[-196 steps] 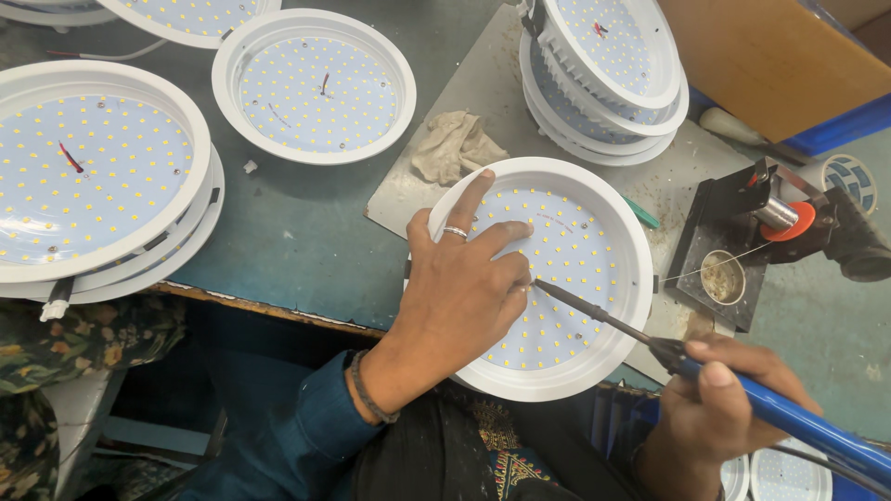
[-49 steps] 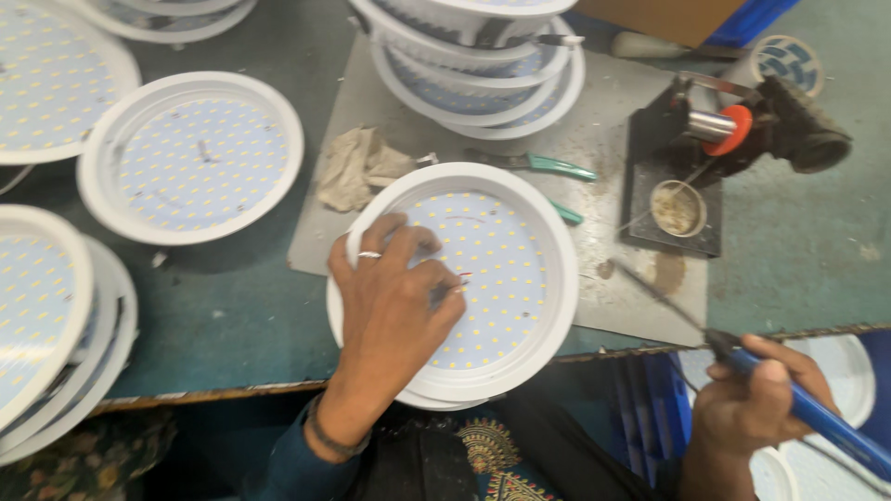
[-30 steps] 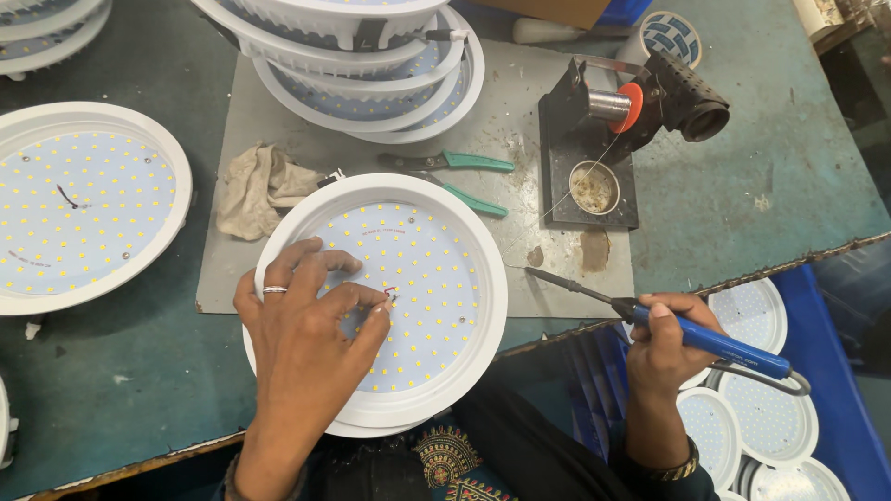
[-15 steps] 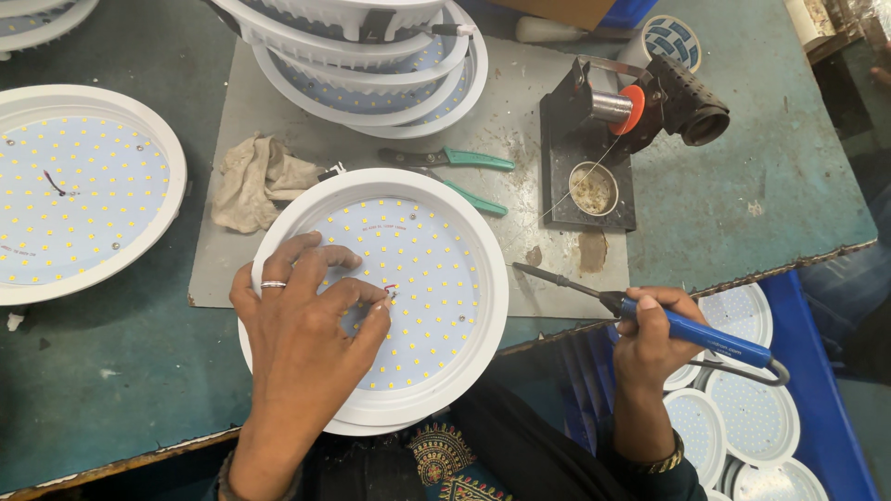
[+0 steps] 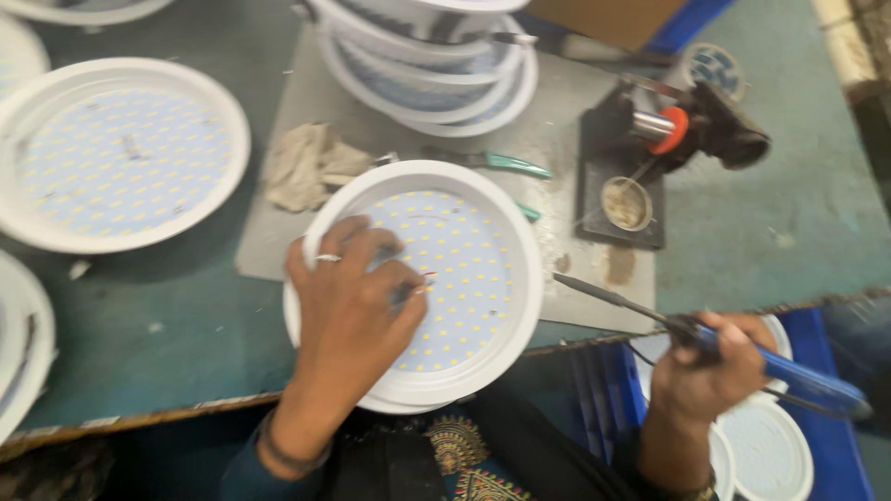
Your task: The person uses a soldering iron to attach wires to the circuit board of a circular LED light fixture. They hold the fixture with one hand and apply solder to the connection points with the other. The person then uses pliers to trim excess wire and continues soldering additional fixtures.
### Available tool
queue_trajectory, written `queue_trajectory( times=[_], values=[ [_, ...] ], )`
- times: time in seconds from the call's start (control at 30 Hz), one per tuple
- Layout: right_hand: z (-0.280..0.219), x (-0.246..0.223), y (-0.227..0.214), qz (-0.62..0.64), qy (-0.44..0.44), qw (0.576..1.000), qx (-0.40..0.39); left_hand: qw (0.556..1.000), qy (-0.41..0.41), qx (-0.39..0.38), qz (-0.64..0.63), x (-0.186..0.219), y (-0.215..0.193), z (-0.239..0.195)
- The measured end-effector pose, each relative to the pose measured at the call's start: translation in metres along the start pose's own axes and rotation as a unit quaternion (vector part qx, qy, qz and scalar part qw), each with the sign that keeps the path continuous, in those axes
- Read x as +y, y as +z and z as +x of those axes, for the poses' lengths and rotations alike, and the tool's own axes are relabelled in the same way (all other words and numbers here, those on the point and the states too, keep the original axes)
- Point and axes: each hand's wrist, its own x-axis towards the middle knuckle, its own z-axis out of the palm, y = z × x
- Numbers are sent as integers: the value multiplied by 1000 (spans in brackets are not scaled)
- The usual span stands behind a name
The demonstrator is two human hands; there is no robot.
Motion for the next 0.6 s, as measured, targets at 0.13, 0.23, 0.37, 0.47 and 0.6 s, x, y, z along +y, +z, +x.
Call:
queue_trajectory(
  times=[0.13, 0.23, 0.37, 0.47, 0.6],
  values=[
    [-7, -15, 24, 58, -15, 998, 7, 1000, 5, 20, -3, -1, 4, -5],
    [-10, -13, 43, 12, -69, 996, -55, 1000, 1, 24, -1, 0, 5, -5],
    [-13, 0, 69, -24, -103, 979, -172, 1000, -5, 22, -4, 1, 3, -5],
    [-19, 2, 82, -58, -48, 979, -191, 1000, -3, 27, 0, 1, 2, -6],
    [-22, -1, 94, -76, -10, 978, -194, 999, 0, 38, -6, 0, 3, -9]
  ],
)
